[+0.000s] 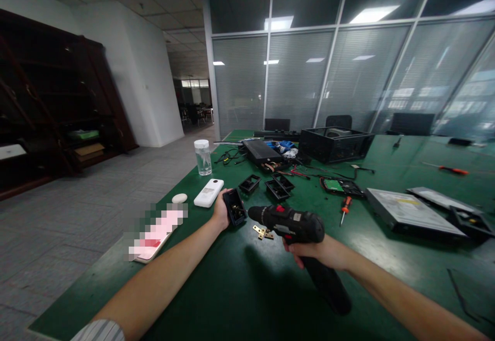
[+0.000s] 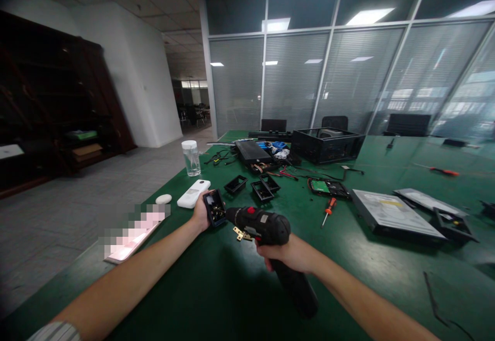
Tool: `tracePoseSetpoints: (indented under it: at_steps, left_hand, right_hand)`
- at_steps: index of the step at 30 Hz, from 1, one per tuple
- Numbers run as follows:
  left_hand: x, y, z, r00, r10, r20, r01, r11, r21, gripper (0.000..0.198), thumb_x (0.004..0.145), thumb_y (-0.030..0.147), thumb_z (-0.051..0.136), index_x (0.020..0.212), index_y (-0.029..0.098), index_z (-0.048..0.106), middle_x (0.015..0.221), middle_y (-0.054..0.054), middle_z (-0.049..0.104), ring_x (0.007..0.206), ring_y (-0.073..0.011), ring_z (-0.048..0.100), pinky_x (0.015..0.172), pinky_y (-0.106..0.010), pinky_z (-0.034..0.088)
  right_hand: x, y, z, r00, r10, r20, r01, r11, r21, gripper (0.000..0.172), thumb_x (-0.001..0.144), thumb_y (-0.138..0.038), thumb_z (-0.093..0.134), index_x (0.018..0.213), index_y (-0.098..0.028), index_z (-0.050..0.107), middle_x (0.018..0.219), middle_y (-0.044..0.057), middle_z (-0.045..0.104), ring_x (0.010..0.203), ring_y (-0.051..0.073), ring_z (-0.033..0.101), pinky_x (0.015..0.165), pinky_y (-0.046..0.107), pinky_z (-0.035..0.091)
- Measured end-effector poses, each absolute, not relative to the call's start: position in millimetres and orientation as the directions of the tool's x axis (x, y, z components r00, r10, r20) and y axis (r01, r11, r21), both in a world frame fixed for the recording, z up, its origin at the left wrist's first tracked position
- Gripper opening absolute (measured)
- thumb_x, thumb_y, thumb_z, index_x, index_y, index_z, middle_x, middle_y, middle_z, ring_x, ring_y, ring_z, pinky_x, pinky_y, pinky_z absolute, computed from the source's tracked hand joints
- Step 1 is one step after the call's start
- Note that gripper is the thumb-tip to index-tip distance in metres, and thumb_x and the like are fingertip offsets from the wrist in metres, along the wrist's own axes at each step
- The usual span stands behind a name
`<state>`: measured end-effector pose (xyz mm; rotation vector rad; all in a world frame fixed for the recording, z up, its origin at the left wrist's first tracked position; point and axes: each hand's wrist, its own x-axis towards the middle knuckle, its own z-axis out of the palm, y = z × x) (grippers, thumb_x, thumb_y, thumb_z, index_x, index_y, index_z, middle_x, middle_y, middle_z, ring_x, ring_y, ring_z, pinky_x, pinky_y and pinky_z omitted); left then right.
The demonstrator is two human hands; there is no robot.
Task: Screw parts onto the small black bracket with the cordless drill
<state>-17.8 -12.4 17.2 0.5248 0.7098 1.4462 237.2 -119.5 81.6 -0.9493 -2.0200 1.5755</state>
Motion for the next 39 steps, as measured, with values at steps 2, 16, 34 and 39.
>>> tracePoseSetpoints:
  at_steps: [2,16,34,39]
  left_hand:
    - [-17.4,-13.3,18.3,-0.016,0.991,-0.135,-0.706,0.085,0.703,0.025,0.071,0.039,0.047,0.079,0.017,0.055,0.06,-0.004,0.06,0.053,-0.0228,0.059,0.051,-0.036,0.047]
    - [-18.7,-10.9,16.1,-0.008,0.993,-0.115,-0.699,0.076,0.711,0.026,0.07,0.04,0.048,0.079,0.017,0.054,0.058,-0.003,0.059,0.052,-0.0219,0.059,0.049,-0.034,0.046]
    - [-20.1,-8.5,13.3,0.005,0.993,-0.115,-0.713,0.084,0.696,0.023,0.07,0.039,0.049,0.078,0.018,0.053,0.059,-0.003,0.058,0.053,-0.0221,0.059,0.05,-0.036,0.046]
    - [-19.8,-9.9,14.3,0.01,0.994,-0.111,-0.714,0.085,0.695,0.023,0.07,0.039,0.049,0.078,0.018,0.054,0.059,-0.003,0.058,0.054,-0.022,0.059,0.051,-0.035,0.046]
  right_hand:
    - [237.5,-119.2,81.3,-0.69,0.719,-0.084,0.263,0.141,-0.954,0.023,0.075,-0.035,0.056,0.084,-0.015,0.053,0.06,-0.002,0.052,0.054,0.012,0.053,0.058,0.026,0.04]
    - [237.0,-120.9,82.9,-0.672,0.732,-0.109,0.281,0.116,-0.953,0.022,0.074,-0.034,0.057,0.083,-0.015,0.053,0.056,-0.002,0.054,0.054,0.013,0.052,0.057,0.026,0.039]
    - [237.8,-119.4,79.0,-0.667,0.737,-0.109,0.28,0.111,-0.954,0.022,0.075,-0.034,0.057,0.084,-0.014,0.054,0.058,-0.002,0.055,0.054,0.012,0.053,0.055,0.025,0.039]
    - [238.0,-119.7,79.6,-0.669,0.735,-0.112,0.292,0.121,-0.949,0.02,0.076,-0.033,0.055,0.085,-0.014,0.054,0.055,-0.002,0.056,0.054,0.012,0.052,0.056,0.025,0.039]
